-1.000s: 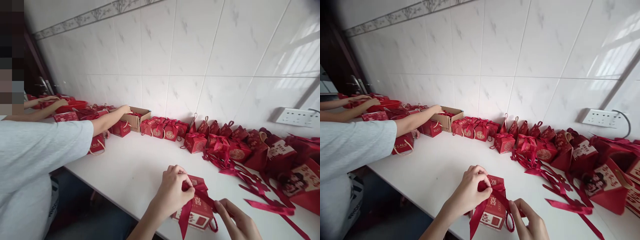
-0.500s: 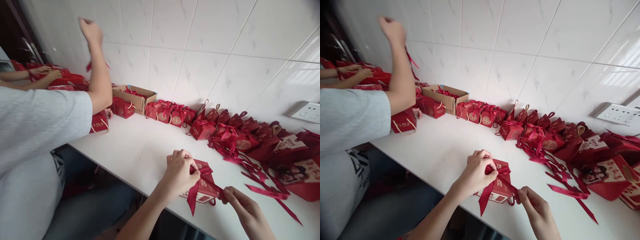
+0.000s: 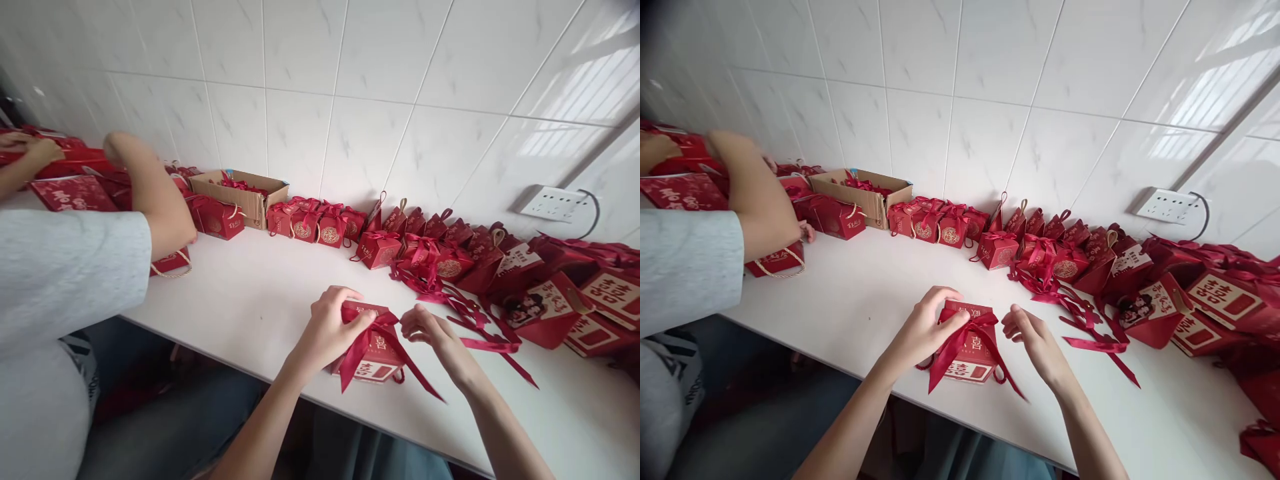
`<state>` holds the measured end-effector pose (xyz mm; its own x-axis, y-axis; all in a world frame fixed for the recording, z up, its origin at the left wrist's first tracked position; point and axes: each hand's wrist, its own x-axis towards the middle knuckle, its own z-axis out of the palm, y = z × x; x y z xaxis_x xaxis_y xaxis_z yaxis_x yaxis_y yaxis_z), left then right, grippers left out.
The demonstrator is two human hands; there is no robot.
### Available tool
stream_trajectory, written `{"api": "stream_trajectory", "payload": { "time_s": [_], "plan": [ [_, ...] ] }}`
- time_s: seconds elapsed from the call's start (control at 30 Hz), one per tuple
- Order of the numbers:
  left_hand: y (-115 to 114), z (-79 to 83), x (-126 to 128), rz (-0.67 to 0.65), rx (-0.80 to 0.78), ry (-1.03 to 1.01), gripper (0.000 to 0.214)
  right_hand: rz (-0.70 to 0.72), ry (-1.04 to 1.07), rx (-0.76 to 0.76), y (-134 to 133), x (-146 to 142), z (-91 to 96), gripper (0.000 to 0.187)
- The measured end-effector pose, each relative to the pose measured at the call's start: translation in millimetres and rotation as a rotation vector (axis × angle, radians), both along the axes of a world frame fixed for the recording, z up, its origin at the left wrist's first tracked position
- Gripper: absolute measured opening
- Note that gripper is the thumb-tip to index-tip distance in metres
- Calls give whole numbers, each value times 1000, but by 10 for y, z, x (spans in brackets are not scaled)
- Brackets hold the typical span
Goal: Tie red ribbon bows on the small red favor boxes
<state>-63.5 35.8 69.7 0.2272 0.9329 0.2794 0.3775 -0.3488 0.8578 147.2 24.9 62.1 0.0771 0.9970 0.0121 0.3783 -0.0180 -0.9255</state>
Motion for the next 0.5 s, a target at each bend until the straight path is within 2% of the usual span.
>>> {"api": "stream_trajectory", "payload": {
  "time_s": [0.1,0.17,0.23,0.3,0.5],
  "plan": [
    [-43,-59,-30,229,27,5,19,27,-74,-17,70,-92,24,64],
    [-76,-94,-29,294,-54,43,27,15,-149,-14,62,-151,44,61],
    [-101,-114,-13,263,-189,45,37,6,-181,-5,33,-210,54,59],
    [-109,-128,12,230,-254,11,41,-6,-163,9,-2,-270,40,58],
    [-73,-258,100,191,-187,-161,35,-39,108,76,-102,-404,-118,49]
  ]
}}
